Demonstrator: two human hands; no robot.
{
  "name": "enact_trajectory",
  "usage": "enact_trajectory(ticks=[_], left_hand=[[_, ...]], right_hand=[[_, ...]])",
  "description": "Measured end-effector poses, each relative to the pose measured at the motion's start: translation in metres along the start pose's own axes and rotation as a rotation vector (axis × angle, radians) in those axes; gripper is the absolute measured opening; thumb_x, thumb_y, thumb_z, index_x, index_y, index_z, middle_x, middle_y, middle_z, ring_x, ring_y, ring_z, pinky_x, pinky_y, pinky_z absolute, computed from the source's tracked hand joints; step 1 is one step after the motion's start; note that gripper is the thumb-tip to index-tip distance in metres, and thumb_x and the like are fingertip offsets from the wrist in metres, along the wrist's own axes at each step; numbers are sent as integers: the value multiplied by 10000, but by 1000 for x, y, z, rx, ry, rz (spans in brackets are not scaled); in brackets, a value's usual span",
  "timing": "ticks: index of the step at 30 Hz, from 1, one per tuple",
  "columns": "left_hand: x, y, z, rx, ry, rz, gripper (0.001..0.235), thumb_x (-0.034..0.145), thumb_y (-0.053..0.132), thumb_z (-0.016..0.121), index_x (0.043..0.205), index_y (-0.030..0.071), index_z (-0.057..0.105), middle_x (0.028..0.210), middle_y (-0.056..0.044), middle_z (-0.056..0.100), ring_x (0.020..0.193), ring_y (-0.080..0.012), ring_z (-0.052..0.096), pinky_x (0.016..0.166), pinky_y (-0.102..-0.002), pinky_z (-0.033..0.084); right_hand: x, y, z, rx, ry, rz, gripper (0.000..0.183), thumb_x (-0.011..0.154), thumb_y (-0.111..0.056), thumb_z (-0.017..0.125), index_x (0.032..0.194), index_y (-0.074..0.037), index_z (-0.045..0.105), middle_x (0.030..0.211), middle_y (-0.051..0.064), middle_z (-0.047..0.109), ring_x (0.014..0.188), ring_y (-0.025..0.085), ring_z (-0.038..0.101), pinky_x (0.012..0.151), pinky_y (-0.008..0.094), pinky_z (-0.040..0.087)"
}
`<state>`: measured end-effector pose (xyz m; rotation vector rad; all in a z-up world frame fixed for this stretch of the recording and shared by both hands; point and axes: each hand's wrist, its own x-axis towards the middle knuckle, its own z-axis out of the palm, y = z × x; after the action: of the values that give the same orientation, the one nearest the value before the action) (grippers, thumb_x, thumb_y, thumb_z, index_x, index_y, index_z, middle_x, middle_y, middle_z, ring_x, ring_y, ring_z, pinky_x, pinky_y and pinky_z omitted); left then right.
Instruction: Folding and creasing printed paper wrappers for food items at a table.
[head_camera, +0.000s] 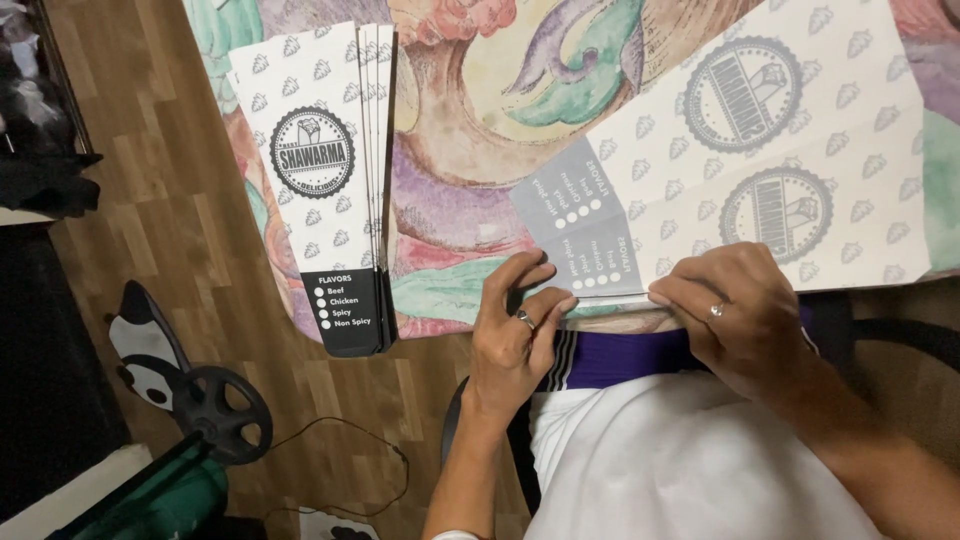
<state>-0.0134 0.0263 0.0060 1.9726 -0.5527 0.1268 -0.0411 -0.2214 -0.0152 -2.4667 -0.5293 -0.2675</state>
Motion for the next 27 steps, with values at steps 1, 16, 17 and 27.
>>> enact_trajectory(ticks=[1,16,17,27], left_hand=[[2,3,0,10,24,-29,81,1013,-50,622,1056,-66,688,1330,-233,478,1120,-351,655,1019,-434,648],[15,14,9,40,113,-231,143,974,45,665,877,-43,607,1163,-242,532,891,-258,662,892,-379,609],[15,14,10,39,113,-233,143,974,45,665,877,-43,607,1163,-242,532,891,-258,662,892,-379,609],[15,15,13,33,138,-262,143,972,34,652,863,-42,602,1154,-241,527,867,-258,659,888,-369,603]], right_hand=[[7,-4,-2,32,19,29,194,1023,-99,606,900,-83,755,888,81,706,744,284,573,725,419,427],[31,-4,-14,-12,-63,97,253,1056,-178,620,825,-134,710,766,10,654,709,256,596,684,344,445],[31,-3,-15,-12,-64,99,253,1056,-178,620,825,-134,710,766,10,654,709,256,596,684,344,445],[38,-2,-20,17,-144,92,299,1067,-263,537,833,-134,670,716,27,581,676,257,567,625,368,427]])
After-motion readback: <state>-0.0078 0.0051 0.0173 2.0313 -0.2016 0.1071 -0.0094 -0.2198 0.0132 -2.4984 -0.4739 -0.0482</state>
